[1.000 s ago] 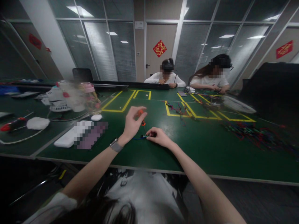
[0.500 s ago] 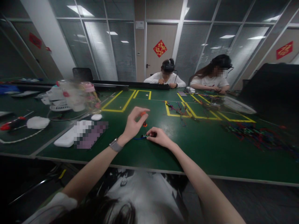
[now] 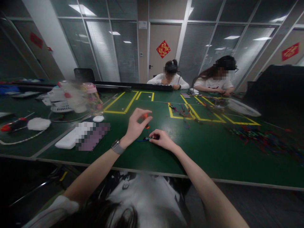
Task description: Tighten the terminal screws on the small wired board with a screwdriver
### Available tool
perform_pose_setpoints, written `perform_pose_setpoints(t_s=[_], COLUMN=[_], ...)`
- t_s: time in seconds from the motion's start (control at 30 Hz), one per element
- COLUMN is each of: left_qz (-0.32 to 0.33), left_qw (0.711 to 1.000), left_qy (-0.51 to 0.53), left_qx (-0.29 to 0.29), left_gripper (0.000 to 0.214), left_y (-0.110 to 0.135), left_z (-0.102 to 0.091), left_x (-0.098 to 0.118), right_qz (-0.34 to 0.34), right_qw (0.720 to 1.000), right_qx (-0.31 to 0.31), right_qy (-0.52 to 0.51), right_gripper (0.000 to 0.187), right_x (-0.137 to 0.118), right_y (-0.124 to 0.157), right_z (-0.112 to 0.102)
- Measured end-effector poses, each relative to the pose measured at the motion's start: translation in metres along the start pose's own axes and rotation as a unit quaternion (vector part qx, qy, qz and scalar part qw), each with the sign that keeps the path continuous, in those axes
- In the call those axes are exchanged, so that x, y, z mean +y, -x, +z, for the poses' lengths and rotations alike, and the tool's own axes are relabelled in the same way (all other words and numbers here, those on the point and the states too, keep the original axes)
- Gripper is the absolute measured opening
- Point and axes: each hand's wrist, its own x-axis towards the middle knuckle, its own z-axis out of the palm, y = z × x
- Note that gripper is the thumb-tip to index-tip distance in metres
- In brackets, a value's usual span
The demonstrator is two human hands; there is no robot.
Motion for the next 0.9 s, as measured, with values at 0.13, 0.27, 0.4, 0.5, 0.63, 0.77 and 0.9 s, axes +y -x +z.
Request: perform_pose_setpoints(t_s=[0.13, 0.27, 0.4, 0.5, 0.63, 0.77, 0.9], left_qz=[0.007, 0.000, 0.013, 0.026, 0.012, -0.002, 0.003], left_qw=[0.999, 0.997, 1.000, 0.999, 1.000, 0.999, 1.000], left_qy=[0.025, 0.057, 0.009, -0.017, 0.000, 0.037, 0.008], left_qx=[-0.046, -0.050, -0.018, -0.007, -0.028, -0.036, -0.010], left_gripper=[0.030, 0.032, 0.026, 0.022, 0.028, 0.034, 0.030], left_y=[-0.0007, -0.0016, -0.0019, -0.0016, -0.0003, 0.0002, -0.0002], left_z=[-0.0013, -0.0004, 0.0001, -0.0006, -0.0011, 0.0005, 0.0016], left_x=[0.0012, -0.0023, -0.0038, -0.0028, -0.0028, -0.0051, -0.0049], right_qz=[-0.003, -0.008, -0.006, -0.002, -0.001, -0.004, -0.005], right_qw=[1.000, 1.000, 1.000, 1.000, 1.000, 1.000, 1.000], right_qx=[0.003, 0.003, 0.004, 0.002, 0.006, 0.005, 0.006], right_qy=[0.002, 0.002, 0.003, 0.003, 0.000, 0.001, 0.004], right_gripper=[0.015, 0.015, 0.014, 0.015, 0.015, 0.015, 0.014], right_x=[0.0000, 0.0009, 0.0016, 0.0012, 0.0014, 0.0030, 0.0029], right_y=[0.0000, 0.0001, 0.0001, 0.0001, -0.0001, -0.0003, -0.0001], right_z=[0.0001, 0.0002, 0.0002, 0.0002, 0.0007, 0.0016, 0.0013])
